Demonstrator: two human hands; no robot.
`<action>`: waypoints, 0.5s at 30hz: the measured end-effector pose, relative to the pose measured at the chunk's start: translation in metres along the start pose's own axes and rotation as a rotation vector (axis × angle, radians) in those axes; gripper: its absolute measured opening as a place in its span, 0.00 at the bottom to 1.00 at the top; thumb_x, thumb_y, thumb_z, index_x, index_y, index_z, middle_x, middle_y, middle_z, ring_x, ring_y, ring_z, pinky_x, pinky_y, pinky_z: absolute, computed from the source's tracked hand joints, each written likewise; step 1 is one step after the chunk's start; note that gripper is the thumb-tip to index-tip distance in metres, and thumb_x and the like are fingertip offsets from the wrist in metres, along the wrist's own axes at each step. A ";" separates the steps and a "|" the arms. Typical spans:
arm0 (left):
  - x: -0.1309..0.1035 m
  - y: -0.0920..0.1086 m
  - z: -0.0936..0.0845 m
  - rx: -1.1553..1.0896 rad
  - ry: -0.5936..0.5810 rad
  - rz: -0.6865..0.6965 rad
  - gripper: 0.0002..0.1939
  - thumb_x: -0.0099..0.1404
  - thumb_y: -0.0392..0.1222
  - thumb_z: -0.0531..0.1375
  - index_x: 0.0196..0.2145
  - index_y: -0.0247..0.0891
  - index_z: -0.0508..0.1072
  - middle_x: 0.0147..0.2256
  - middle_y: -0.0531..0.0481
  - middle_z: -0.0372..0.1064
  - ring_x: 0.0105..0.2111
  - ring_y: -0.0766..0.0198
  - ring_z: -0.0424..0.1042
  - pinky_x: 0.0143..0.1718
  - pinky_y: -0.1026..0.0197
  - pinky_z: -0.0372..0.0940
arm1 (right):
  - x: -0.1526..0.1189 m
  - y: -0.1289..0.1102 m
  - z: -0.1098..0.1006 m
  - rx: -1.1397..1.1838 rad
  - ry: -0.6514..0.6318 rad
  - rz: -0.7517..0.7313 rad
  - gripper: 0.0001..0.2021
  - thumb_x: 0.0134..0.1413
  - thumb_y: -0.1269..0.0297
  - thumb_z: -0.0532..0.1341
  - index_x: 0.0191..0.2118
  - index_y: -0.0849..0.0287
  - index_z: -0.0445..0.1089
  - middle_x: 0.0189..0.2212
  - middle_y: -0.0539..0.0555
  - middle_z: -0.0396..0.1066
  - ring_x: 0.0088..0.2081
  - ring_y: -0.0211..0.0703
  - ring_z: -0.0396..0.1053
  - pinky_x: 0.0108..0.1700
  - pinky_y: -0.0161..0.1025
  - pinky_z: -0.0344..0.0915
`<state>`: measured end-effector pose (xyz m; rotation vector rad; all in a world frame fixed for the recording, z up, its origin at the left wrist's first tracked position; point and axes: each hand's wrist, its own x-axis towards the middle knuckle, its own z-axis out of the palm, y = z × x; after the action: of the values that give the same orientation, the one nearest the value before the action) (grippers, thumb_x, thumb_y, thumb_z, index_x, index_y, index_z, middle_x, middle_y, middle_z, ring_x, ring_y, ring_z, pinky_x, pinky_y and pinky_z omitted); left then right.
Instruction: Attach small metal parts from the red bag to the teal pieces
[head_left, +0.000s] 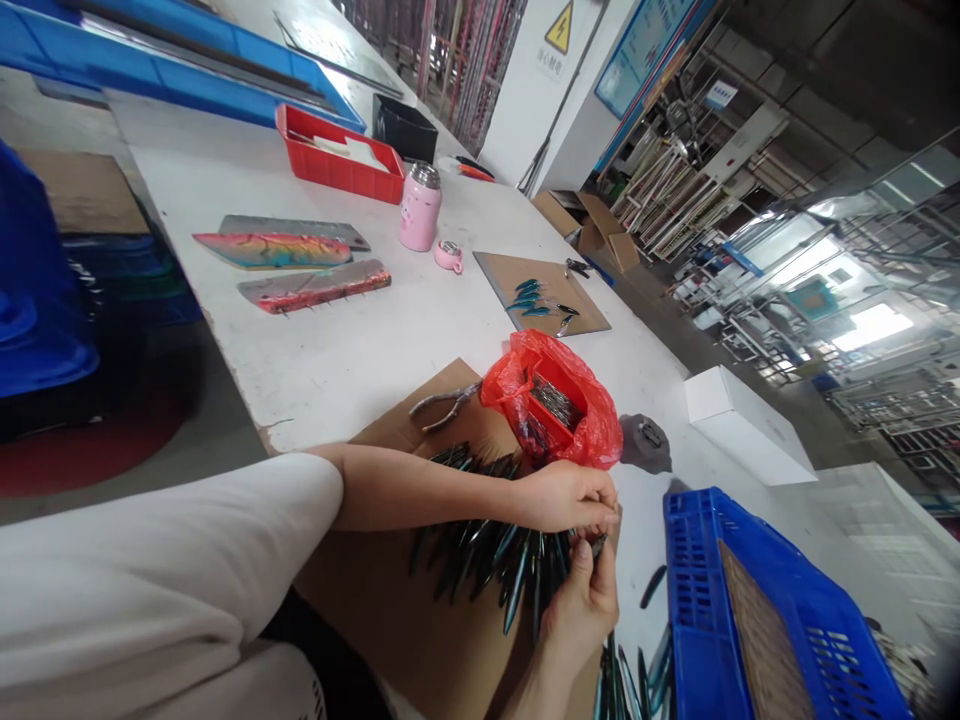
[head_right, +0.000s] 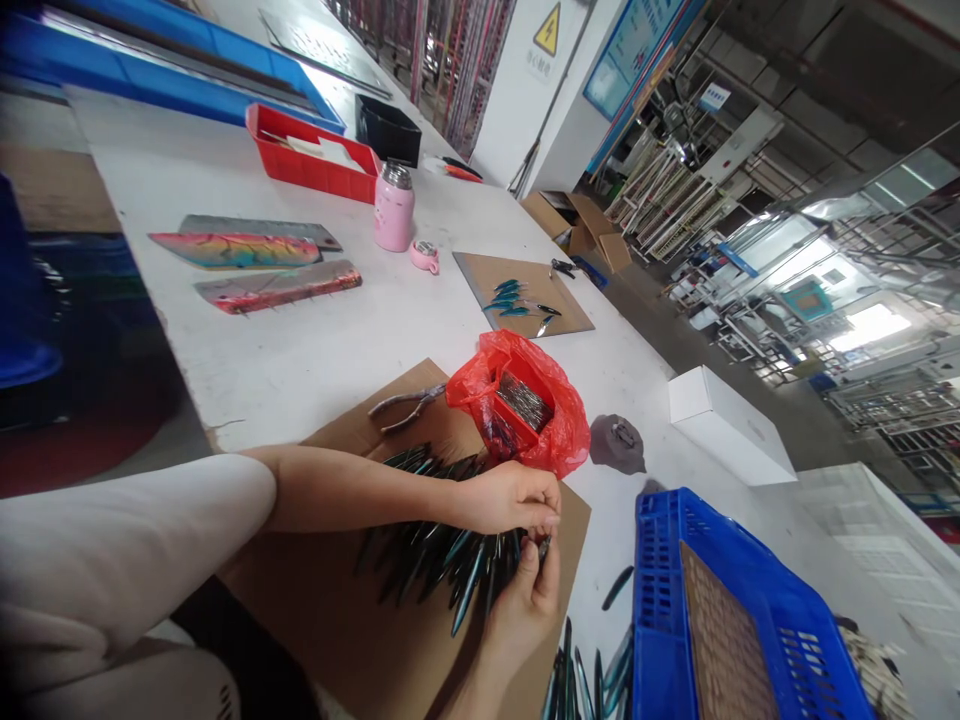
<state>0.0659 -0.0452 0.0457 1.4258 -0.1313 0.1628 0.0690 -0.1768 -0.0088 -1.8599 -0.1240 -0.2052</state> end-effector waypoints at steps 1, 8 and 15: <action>-0.001 0.002 -0.001 0.075 0.006 0.023 0.06 0.56 0.40 0.55 0.32 0.35 0.65 0.25 0.54 0.66 0.26 0.70 0.68 0.28 0.68 0.64 | 0.000 0.000 0.000 -0.004 0.003 0.001 0.25 0.46 0.53 0.57 0.49 0.62 0.64 0.45 0.59 0.67 0.45 0.45 0.65 0.47 0.39 0.60; -0.001 0.004 -0.001 0.051 -0.003 0.007 0.04 0.57 0.37 0.54 0.31 0.35 0.63 0.25 0.54 0.65 0.25 0.70 0.68 0.28 0.68 0.64 | -0.002 -0.004 -0.001 -0.020 -0.026 0.000 0.23 0.46 0.54 0.57 0.48 0.59 0.64 0.45 0.57 0.67 0.45 0.44 0.65 0.47 0.38 0.60; 0.001 -0.001 0.001 -0.001 -0.014 -0.008 0.02 0.57 0.35 0.53 0.31 0.34 0.63 0.26 0.53 0.66 0.26 0.71 0.68 0.28 0.69 0.64 | -0.002 -0.006 -0.002 -0.054 0.018 -0.031 0.22 0.46 0.54 0.57 0.46 0.61 0.66 0.44 0.58 0.68 0.45 0.45 0.65 0.48 0.40 0.59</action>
<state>0.0672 -0.0457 0.0452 1.4267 -0.1367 0.1464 0.0655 -0.1771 -0.0033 -1.9100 -0.1364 -0.2483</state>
